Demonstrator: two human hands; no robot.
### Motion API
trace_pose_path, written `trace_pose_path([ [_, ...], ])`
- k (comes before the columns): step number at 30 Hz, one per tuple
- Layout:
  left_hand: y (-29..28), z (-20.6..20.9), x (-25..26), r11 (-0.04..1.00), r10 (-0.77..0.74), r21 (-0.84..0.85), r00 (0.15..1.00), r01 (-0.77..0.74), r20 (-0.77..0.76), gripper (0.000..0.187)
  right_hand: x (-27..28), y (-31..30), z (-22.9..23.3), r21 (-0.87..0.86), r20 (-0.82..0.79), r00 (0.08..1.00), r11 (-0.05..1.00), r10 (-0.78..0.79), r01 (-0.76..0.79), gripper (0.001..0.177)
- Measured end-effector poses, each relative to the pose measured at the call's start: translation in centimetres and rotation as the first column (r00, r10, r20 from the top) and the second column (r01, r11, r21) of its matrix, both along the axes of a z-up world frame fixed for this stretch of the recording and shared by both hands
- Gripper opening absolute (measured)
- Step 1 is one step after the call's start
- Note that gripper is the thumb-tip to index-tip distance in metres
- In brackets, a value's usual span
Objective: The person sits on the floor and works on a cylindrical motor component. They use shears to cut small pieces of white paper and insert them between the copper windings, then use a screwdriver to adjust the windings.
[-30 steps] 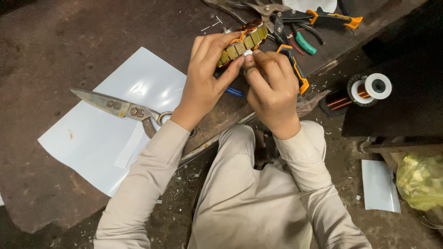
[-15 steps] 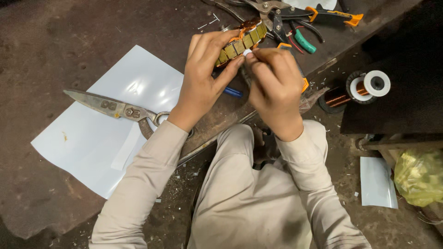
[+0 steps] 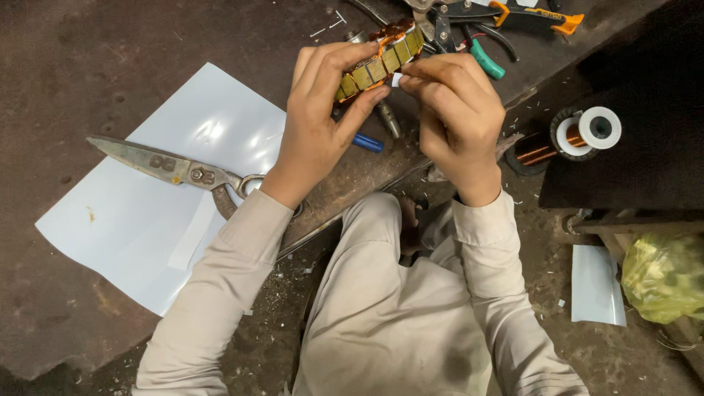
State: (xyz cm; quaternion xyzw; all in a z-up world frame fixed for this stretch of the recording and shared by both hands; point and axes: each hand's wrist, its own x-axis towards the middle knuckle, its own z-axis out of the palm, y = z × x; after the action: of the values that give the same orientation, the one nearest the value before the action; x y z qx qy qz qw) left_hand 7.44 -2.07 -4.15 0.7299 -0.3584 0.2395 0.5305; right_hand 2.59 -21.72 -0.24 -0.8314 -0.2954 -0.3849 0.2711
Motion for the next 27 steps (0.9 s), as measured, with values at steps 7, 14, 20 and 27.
trace_pose_path([
  [7,0.0,0.0,0.1,1.0,0.015,-0.007,1.0,-0.015,0.023,0.039,0.5,-0.3,-0.3,0.044,0.002,0.999,0.998,0.05,-0.05,0.028],
  [14,-0.2,-0.1,0.2,0.999,0.022,-0.034,1.0,-0.021,0.022,0.038,0.7,-0.1,-1.2,0.206,-0.056,0.992,0.973,0.114,-0.1,0.023],
  [20,-0.2,-0.1,0.3,0.999,0.008,-0.041,1.0,-0.007,0.029,0.036,0.6,0.3,-0.9,0.003,0.1,0.995,1.0,0.013,-0.014,0.021],
  [27,-0.2,-0.1,0.3,0.999,0.004,-0.048,1.0,-0.003,0.007,0.036,0.0,1.7,-1.4,-0.087,0.193,0.971,0.983,-0.143,0.162,0.019],
])
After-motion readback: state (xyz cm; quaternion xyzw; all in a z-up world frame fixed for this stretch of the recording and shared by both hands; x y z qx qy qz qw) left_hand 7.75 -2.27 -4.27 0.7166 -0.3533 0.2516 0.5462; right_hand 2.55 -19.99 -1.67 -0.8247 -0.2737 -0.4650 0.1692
